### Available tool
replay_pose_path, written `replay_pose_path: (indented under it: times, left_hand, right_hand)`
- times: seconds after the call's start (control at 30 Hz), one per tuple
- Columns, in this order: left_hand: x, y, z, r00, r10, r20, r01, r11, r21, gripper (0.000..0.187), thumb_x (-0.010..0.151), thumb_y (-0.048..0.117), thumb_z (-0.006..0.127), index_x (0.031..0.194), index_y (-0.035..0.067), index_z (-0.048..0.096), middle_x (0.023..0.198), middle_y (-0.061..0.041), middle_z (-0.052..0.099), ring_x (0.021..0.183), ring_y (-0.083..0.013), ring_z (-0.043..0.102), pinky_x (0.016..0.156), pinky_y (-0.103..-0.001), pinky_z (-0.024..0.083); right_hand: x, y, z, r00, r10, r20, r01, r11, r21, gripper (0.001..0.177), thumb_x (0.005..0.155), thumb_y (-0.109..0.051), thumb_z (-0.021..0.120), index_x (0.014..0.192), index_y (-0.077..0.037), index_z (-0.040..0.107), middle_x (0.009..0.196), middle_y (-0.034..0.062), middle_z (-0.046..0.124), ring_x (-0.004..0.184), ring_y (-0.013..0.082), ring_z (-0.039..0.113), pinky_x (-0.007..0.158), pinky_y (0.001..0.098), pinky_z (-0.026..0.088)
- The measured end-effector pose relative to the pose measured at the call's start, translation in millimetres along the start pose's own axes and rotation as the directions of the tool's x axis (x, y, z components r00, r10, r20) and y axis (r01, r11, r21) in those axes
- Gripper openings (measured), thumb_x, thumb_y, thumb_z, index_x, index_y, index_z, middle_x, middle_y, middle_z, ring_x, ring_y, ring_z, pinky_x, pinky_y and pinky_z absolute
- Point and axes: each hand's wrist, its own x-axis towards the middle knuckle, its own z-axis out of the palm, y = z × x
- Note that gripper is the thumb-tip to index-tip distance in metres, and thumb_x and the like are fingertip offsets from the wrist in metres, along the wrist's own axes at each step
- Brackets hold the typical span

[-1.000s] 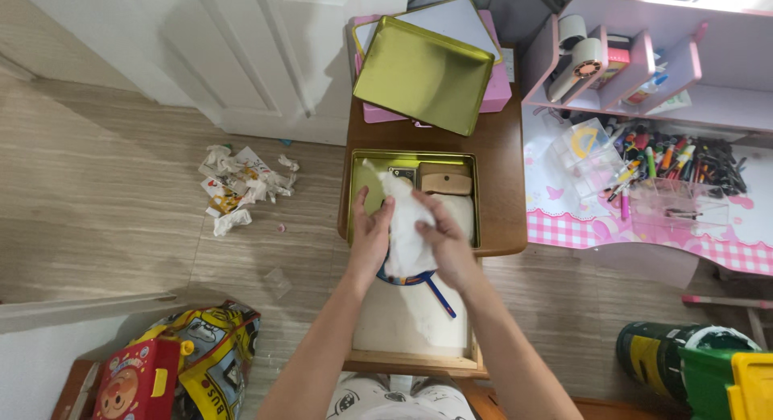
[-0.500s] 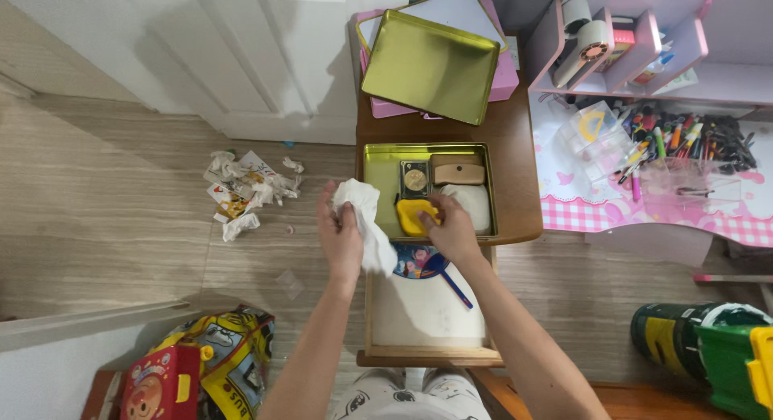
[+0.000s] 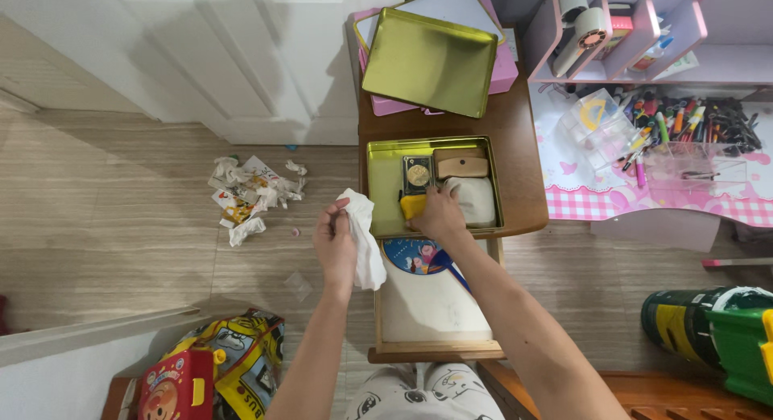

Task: The person kneels by a wooden drawer unit and wipes the inside of an open drawer with a white cloth. They remove a colorful hand fan, wipe it on both sides, and place it back in the drawer. They then open a gold tin, remove small items, wipe the tin interior and lid, and set the items aside.

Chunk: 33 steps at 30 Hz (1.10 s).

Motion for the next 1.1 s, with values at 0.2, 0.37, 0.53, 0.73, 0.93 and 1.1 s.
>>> replay_pose_path:
  times: [0.2,0.37,0.53,0.73,0.93,1.1]
  left_hand:
    - [-0.1,-2.9,6.3,0.998,-0.058,-0.039,0.060,0.997,0.054,0.020,0.103,0.004,0.054,0.112,0.004,0.071,0.094,0.001,0.066,0.082,-0.0052,0.055,0.074,-0.022,0.045]
    - [5.0,-2.3,20.7,0.998,-0.045,-0.037,0.047,0.997,0.053,0.019,0.102,0.006,0.055,0.112,0.003,0.070,0.092,0.001,0.064,0.080,-0.0050,0.055,0.072,-0.022,0.045]
    - [7.0,6.5,43.6,0.994,-0.099,-0.042,0.102,0.991,0.081,0.019,0.102,0.008,0.055,0.112,0.004,0.071,0.089,0.002,0.061,0.077,-0.0051,0.050,0.068,-0.022,0.042]
    - [12.0,1.0,67.4,0.999,-0.046,-0.028,0.050,0.988,0.146,0.020,0.104,0.009,0.054,0.113,0.003,0.071,0.093,0.001,0.062,0.080,-0.0057,0.049,0.071,-0.022,0.042]
    - [15.9,-1.7,82.1,0.992,-0.100,-0.075,0.113,0.973,0.203,0.022,0.103,0.011,0.053,0.114,0.005,0.071,0.098,-0.001,0.068,0.088,-0.0082,0.058,0.079,-0.023,0.046]
    - [16.6,-7.2,87.3,0.989,-0.108,-0.099,0.122,0.981,0.150,0.021,0.103,0.010,0.053,0.114,0.005,0.071,0.099,-0.003,0.068,0.090,-0.0101,0.059,0.081,-0.024,0.048]
  right_hand:
    - [-1.8,1.6,-13.0,0.998,-0.017,-0.056,0.025,0.989,0.149,0.070,0.061,-0.033,0.097,0.119,-0.004,0.069,0.130,0.0257,0.059,0.128,0.0419,0.050,0.114,0.0479,0.038]
    - [4.9,24.7,-26.4,0.996,-0.085,0.013,0.065,0.842,0.535,0.064,0.065,-0.025,0.092,0.120,-0.002,0.069,0.112,0.0171,0.075,0.105,0.0278,0.073,0.095,0.0389,0.057]
    - [23.8,63.0,-74.1,0.995,-0.067,0.069,-0.014,0.611,0.791,0.059,0.069,-0.023,0.088,0.120,-0.002,0.069,0.106,0.0109,0.077,0.093,0.0191,0.075,0.079,0.0343,0.062]
    - [67.1,139.6,-135.5,0.973,0.094,-0.212,0.148,0.450,0.881,0.040,0.084,-0.016,0.087,0.114,0.003,0.069,0.106,0.0100,0.073,0.093,0.0179,0.070,0.081,0.0316,0.058]
    - [125.1,197.4,-131.2,0.957,0.281,-0.070,0.035,0.128,0.991,0.054,0.080,-0.019,0.087,0.124,0.002,0.064,0.112,0.0099,0.073,0.094,0.0188,0.074,0.077,0.0339,0.061]
    - [162.9,216.2,-90.5,0.878,0.478,0.034,-0.145,0.197,0.970,0.067,0.075,-0.021,0.089,0.129,0.001,0.056,0.112,0.0133,0.071,0.093,0.0237,0.074,0.075,0.0362,0.060]
